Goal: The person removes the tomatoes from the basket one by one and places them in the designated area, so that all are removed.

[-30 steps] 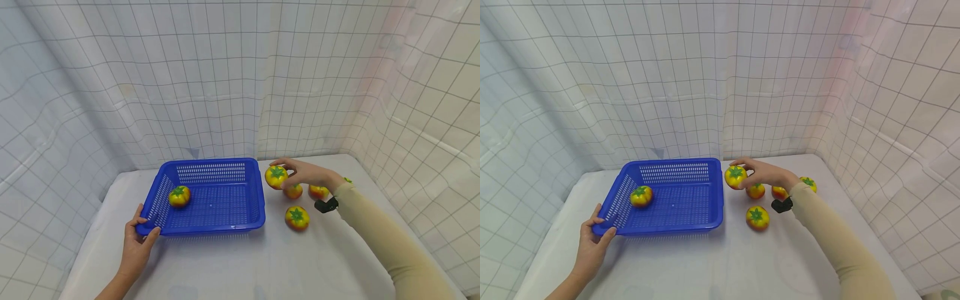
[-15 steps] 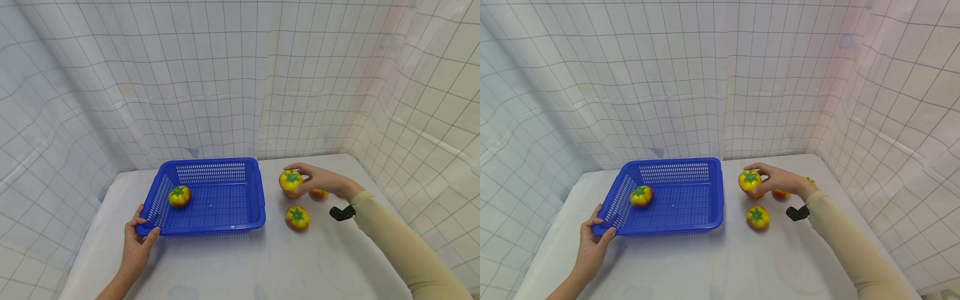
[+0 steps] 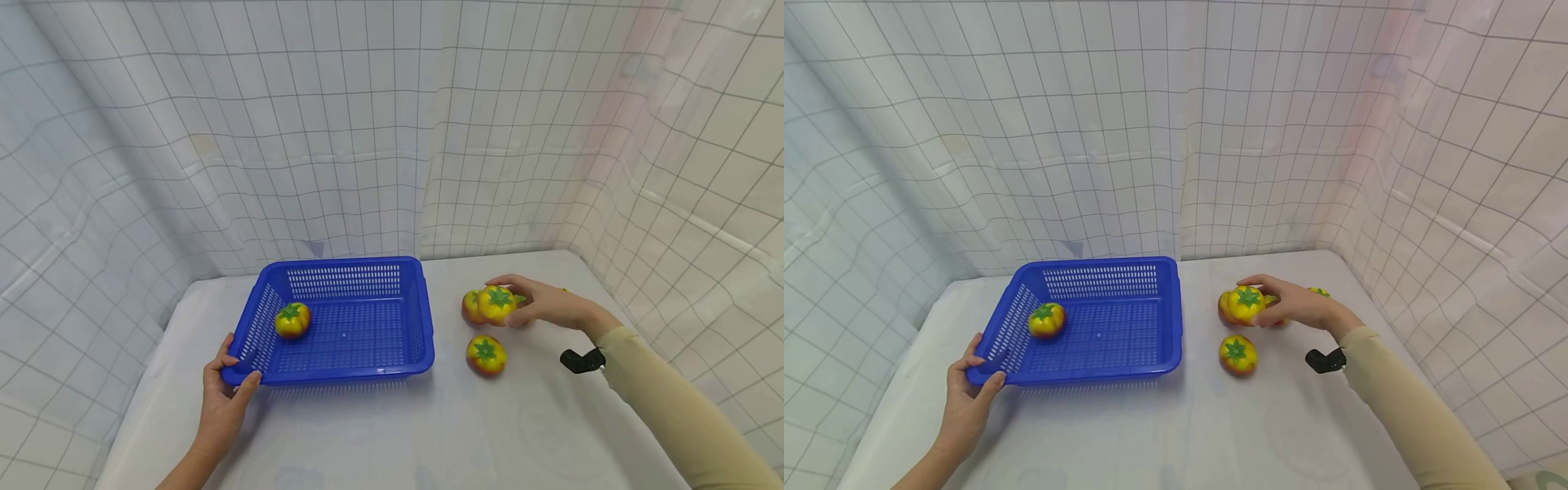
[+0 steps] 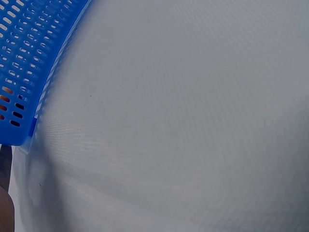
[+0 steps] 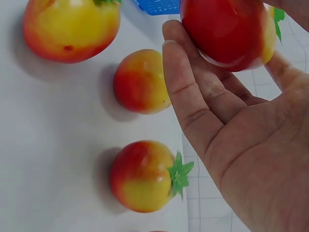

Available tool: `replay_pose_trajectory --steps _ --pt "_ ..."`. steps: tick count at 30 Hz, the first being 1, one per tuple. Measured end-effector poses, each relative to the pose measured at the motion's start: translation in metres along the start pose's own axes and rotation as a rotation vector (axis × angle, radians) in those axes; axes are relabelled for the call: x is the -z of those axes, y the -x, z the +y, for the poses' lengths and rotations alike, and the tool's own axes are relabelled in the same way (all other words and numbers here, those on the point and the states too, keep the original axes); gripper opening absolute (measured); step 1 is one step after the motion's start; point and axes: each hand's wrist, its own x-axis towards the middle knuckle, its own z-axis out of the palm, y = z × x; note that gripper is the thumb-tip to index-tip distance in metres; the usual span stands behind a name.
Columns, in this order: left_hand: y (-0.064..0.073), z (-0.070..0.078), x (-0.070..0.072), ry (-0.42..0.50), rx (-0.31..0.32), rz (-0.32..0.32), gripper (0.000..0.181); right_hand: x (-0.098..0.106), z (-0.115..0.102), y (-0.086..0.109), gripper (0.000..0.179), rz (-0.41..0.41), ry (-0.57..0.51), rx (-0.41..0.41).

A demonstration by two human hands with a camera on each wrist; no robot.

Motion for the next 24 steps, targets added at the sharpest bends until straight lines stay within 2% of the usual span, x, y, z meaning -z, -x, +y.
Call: replay_pose_trajectory --steps 10,18,24 --pt "0.000 0.002 -0.001 -0.017 0.006 0.000 0.041 0.001 0.019 0.019 0.071 0.010 -0.042 0.008" --pt "0.000 0.001 -0.001 -0.008 -0.007 -0.002 0.040 0.001 0.035 0.033 0.070 0.001 -0.063 -0.036" --pt "0.000 0.002 0.000 0.012 -0.016 -0.011 0.040 0.001 0.048 0.042 0.073 -0.005 -0.036 -0.066"
